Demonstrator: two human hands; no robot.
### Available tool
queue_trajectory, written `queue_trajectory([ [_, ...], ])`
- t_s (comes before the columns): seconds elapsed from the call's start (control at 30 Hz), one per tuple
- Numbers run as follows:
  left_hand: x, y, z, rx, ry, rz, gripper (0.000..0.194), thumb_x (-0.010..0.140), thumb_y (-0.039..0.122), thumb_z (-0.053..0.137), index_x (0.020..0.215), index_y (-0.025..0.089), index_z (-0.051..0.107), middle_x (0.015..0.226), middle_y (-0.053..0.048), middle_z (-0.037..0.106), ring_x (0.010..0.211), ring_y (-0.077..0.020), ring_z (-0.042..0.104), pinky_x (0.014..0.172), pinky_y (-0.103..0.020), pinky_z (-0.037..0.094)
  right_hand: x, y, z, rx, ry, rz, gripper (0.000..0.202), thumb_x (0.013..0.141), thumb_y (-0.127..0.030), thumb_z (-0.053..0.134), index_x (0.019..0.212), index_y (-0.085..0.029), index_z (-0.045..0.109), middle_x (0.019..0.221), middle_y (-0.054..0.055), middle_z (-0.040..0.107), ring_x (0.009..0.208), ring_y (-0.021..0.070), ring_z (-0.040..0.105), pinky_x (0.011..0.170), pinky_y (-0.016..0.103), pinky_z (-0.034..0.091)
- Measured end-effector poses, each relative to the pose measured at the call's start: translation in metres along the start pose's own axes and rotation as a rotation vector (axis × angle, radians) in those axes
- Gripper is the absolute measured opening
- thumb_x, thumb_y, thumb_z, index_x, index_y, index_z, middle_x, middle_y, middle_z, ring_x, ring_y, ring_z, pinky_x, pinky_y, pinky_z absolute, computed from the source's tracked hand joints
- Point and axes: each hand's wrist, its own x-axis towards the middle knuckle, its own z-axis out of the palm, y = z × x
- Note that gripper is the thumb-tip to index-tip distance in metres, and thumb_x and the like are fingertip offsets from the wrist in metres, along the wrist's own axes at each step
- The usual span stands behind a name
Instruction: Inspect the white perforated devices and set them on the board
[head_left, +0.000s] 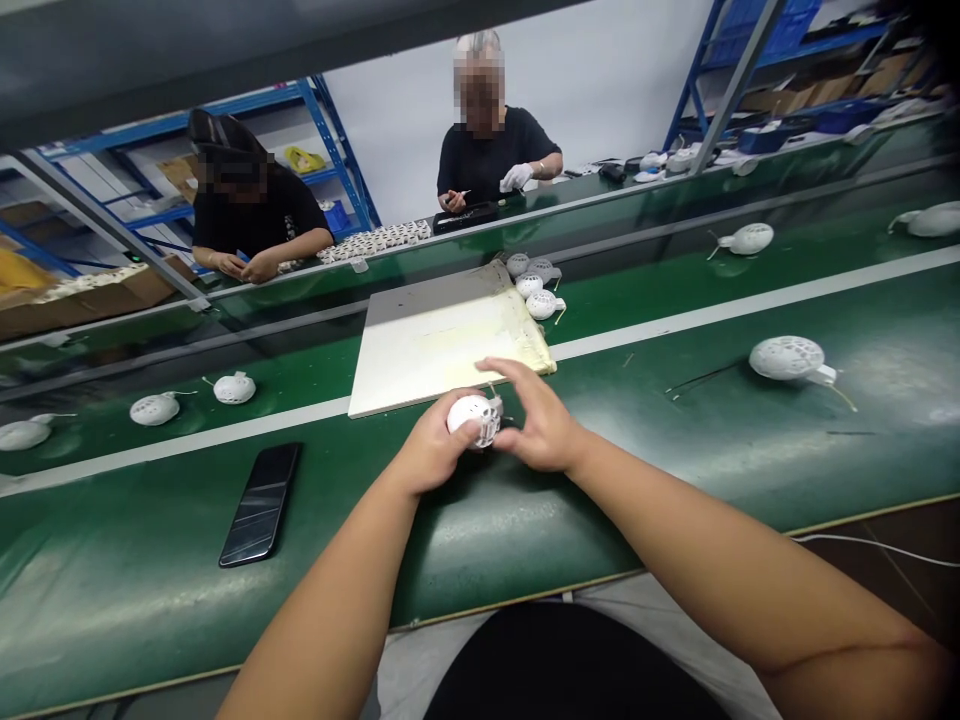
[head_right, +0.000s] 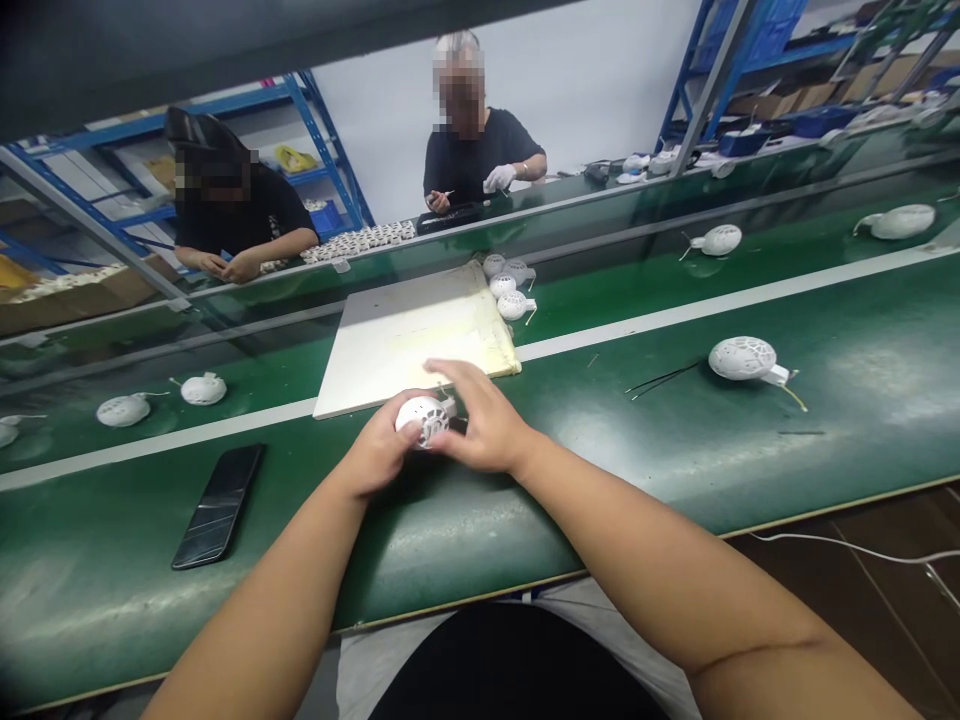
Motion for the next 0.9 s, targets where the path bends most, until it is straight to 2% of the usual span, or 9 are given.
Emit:
queue_trajectory([
  [0.07,-0.003,0.007,0.005,0.080,-0.054,0.031,0.054,0.084,0.050,0.070,0.128,0.020,0.057,0.123,-0.012,0.064,0.105,-0.0271,0.062,0.093,-0.038,0.048,-0.001,0.002,0.002,0.174,0.121,0.121,0.065,0.089,-0.065,0.053,0.142,-0.029,0.043,0.144,0.010,0.052,0.134,0.0283,0.048,0.114,0.048,0.037],
  [0.1,-0.004,0.010,0.009,0.119,-0.088,0.054,0.054,0.083,0.045,0.071,0.130,0.021,0.057,0.126,-0.011,0.063,0.107,-0.0278,0.061,0.094,-0.039,0.048,-0.001,0.004,0.004,0.256,0.127,0.202,0.061,0.092,-0.065,0.048,0.140,-0.028,0.044,0.138,0.011,0.057,0.128,0.0270,0.054,0.109,0.046,0.042],
  [0.23,-0.007,0.014,0.027,0.233,-0.139,0.113,0.059,0.081,0.037,0.073,0.135,0.022,0.055,0.130,-0.012,0.061,0.109,-0.0305,0.060,0.097,-0.043,0.047,-0.005,0.014,0.015,0.405,-0.043,0.449,0.049,0.092,-0.061,0.051,0.124,-0.023,0.056,0.107,0.009,0.072,0.096,0.0237,0.068,0.088,0.041,0.053],
  [0.47,-0.012,0.014,0.035,0.367,-0.104,0.091,0.053,0.083,0.042,0.069,0.131,0.021,0.057,0.115,-0.011,0.068,0.100,-0.0319,0.064,0.089,-0.043,0.049,-0.008,0.008,0.015,0.347,0.033,0.473,0.047,0.090,-0.063,0.053,0.109,-0.022,0.063,0.095,0.007,0.072,0.084,0.0227,0.067,0.072,0.034,0.052],
  [0.67,-0.011,0.010,0.039,0.292,-0.121,0.062,0.055,0.085,0.045,0.067,0.133,0.021,0.054,0.125,-0.012,0.064,0.105,-0.0300,0.063,0.092,-0.042,0.048,-0.005,0.013,0.016,0.262,0.056,0.474,0.044,0.093,-0.061,0.050,0.107,-0.022,0.063,0.091,0.006,0.070,0.082,0.0210,0.065,0.073,0.034,0.052],
  [0.73,0.000,0.000,0.029,0.215,-0.089,0.031,0.057,0.083,0.045,0.070,0.132,0.020,0.053,0.124,-0.012,0.065,0.102,-0.0268,0.063,0.090,-0.039,0.049,-0.001,0.022,0.016,0.227,0.120,0.467,0.045,0.096,-0.060,0.042,0.110,-0.022,0.061,0.093,0.006,0.070,0.084,0.0206,0.065,0.077,0.035,0.052],
  [0.77,0.006,-0.006,0.018,0.201,-0.019,-0.008,0.057,0.081,0.045,0.072,0.129,0.019,0.055,0.120,-0.010,0.067,0.099,-0.0252,0.064,0.088,-0.037,0.050,0.001,0.027,0.016,0.207,0.158,0.456,0.044,0.097,-0.058,0.040,0.112,-0.022,0.060,0.096,0.006,0.070,0.086,0.0203,0.065,0.081,0.036,0.052],
  [0.83,0.021,-0.018,-0.016,0.236,0.230,-0.122,0.052,0.077,0.048,0.073,0.117,0.018,0.061,0.110,-0.008,0.070,0.093,-0.0234,0.065,0.085,-0.035,0.051,0.005,0.037,0.013,0.147,0.216,0.430,0.039,0.096,-0.054,0.046,0.114,-0.022,0.060,0.106,0.006,0.070,0.093,0.0203,0.065,0.089,0.037,0.051],
  [0.9,0.033,-0.027,-0.063,0.331,0.548,-0.229,0.042,0.081,0.051,0.065,0.104,0.016,0.065,0.105,-0.009,0.071,0.097,-0.0249,0.065,0.089,-0.035,0.050,0.007,0.045,0.009,0.076,0.244,0.437,0.035,0.092,-0.050,0.054,0.112,-0.022,0.061,0.109,0.007,0.069,0.095,0.0210,0.065,0.092,0.038,0.050],
])
